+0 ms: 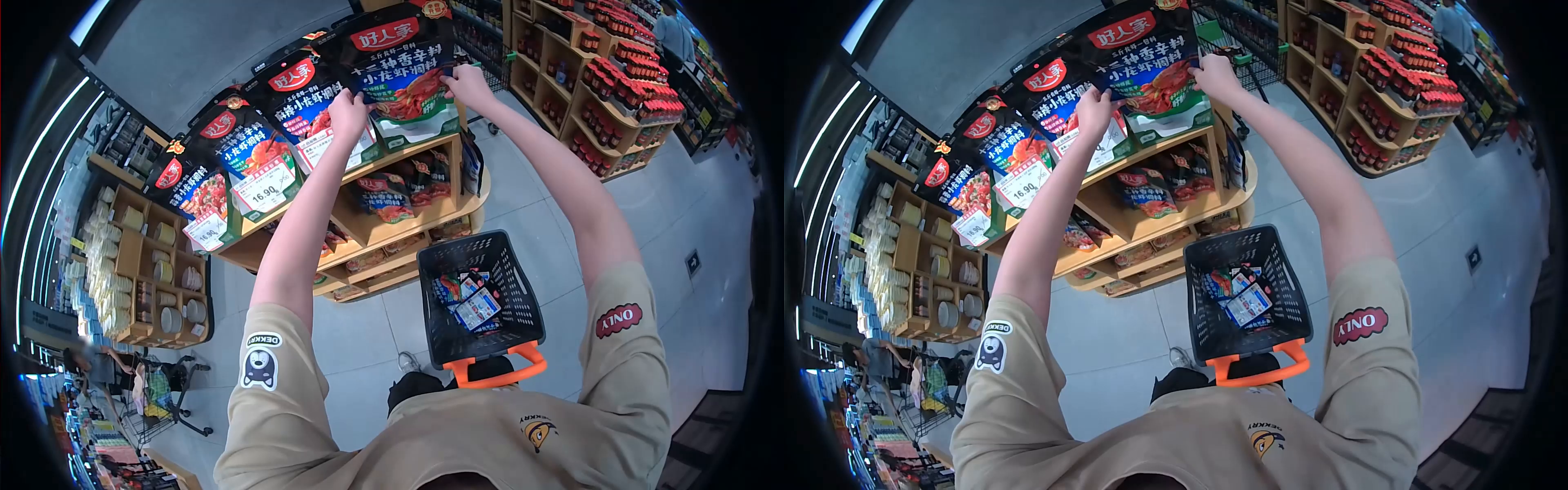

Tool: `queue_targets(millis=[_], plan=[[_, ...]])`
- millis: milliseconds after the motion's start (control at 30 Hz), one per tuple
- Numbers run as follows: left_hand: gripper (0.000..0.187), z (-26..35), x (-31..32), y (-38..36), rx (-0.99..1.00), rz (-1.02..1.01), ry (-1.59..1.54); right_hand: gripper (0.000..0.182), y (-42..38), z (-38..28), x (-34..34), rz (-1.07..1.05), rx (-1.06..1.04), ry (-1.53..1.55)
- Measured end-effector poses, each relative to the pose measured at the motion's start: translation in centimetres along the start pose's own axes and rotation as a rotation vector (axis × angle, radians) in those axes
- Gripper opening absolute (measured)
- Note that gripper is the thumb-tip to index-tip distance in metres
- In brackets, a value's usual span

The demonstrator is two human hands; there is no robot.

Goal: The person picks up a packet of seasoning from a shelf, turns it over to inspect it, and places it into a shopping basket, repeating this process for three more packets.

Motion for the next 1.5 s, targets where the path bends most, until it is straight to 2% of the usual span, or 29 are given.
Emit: queue_targets(millis=[167, 200, 233, 267, 300, 367, 400, 433, 500, 533, 567, 633, 700, 800, 900, 933, 1000, 1100, 1167, 1200, 1267, 1300, 1367, 1433, 1467, 1500], plan=[[0.015, -3.2, 1.4, 0.2, -0.168, -0.058, 0.009, 0.027, -0.2, 2.1, 1.6, -0.032, 0.119, 0.049], [0.019, -4.5, 2.2, 0.6, -0.119, -0.071, -0.035, 0.025, -0.4, 2.3, 1.6, 0.031, 0.006, -0.14], [0.032, -5.8, 2.8, 0.8, -0.071, -0.086, -0.079, 0.024, -0.6, 2.3, 1.7, 0.092, -0.107, -0.327], [0.052, -4.0, 2.7, -0.2, -0.108, -0.206, -0.161, 0.025, -1.0, 2.5, 1.6, 0.097, -0.061, -0.266], [0.052, -2.0, 2.1, -1.2, -0.118, -0.208, -0.159, 0.025, -1.1, 2.8, 1.6, 0.087, -0.055, -0.264], [0.04, 1.3, 0.2, -3.0, 0.109, 0.05, 0.086, 0.027, -1.5, 3.3, 1.6, 0.119, -0.068, -0.235], [0.043, 1.7, -0.2, -3.6, 0.172, 0.131, 0.096, 0.028, -1.7, 3.7, 1.7, 0.09, -0.054, -0.175], [0.048, 1.8, -0.2, -4.4, 0.21, 0.115, 0.086, 0.029, -2.1, 3.9, 1.5, 0.146, -0.09, -0.185], [0.048, 3.0, -0.2, -7.2, 0.257, 0.057, -0.108, 0.028, -4.0, 4.0, 0.4, 0.403, -0.229, -0.091], [0.048, 2.9, 0.1, -8.6, 0.324, -0.007, -0.125, 0.033, -4.3, 5.5, 0.5, 0.393, -0.204, -0.19], [0.048, 2.6, 0.4, -10.0, 0.388, -0.072, -0.15, 0.027, -5.8, 6.1, 0.2, 0.365, -0.101, -0.207], [0.046, 1.7, 1.1, -14.3, 0.396, -0.186, -0.172, 0.022, -11.0, 2.9, -2.6, 0.531, -0.127, 0.056], [0.049, -1.4, 2.3, -19.4, 0.301, -0.304, -0.109, 0.021, -14.7, 7.3, -1.0, 0.436, -0.066, -0.028], [0.06, -12.8, 5.0, -31.9, -0.069, -0.441, 0.116, 0.019, -25.0, 11.8, 2.7, 0.211, 0.068, -0.042], [0.073, -20.5, 5.9, -41.1, -0.428, -0.597, 0.254, 0.019, -34.1, 17.0, 6.4, -0.039, 0.422, 0.059], [0.073, -21.9, 6.3, -42.9, -0.446, -0.608, 0.25, 0.019, -37.0, 18.5, 7.5, -0.102, 0.517, 0.087], [0.077, -25.3, 6.8, -47.2, -0.741, -0.722, 0.352, 0.019, -42.0, 19.3, 9.0, -0.302, 0.682, 0.067], [0.078, -28.2, 8.1, -50.3, -0.836, -0.782, 0.418, 0.021, -48.4, 19.8, 12.0, -0.562, 0.759, 0.091], [0.078, -29.9, 9.2, -51.3, -0.87, -0.787, 0.411, 0.022, -52.4, 20.6, 14.3, -0.772, 0.781, -0.016], [0.078, -30.6, 9.7, -51.3, -0.887, -0.769, 0.409, 0.022, -52.7, 20.0, 14.5, -0.784, 0.802, -0.018], [0.078, -31.7, 10.7, -51.3, -0.921, -0.767, 0.412, 0.024, -53.0, 18.3, 15.7, -1.014, 0.692, -0.107], [0.078, -32.3, 11.0, -51.2, -0.937, -0.742, 0.419, 0.024, -52.9, 17.9, 16.3, -1.025, 0.707, -0.104], [0.073, -33.4, 11.9, -50.8, -0.975, -0.721, 0.413, 0.025, -51.8, 17.7, 16.6, -0.839, 0.779, -0.031], [0.068, -34.6, 12.4, -49.8, -0.986, -0.628, 0.43, 0.025, -50.9, 18.1, 16.6, -0.816, 0.821, 0.015], [0.058, -35.7, 12.8, -49.8, -0.972, -0.565, 0.407, 0.026, -50.3, 18.3, 16.5, -0.784, 0.851, 0.056], [0.058, -36.4, 13.4, -50.0, -0.979, -0.574, 0.41, 0.026, -49.8, 18.4, 16.3, -0.789, 0.861, 0.059]])
Point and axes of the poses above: each hand's wrist, its own y-axis towards the middle knuckle, its own x-axis out of the palm, z = x × y, the point moved 6 cm from there along y, towards the middle knuckle, and after that the axes turned 3 degrees about -y, right-handed, at the moved point
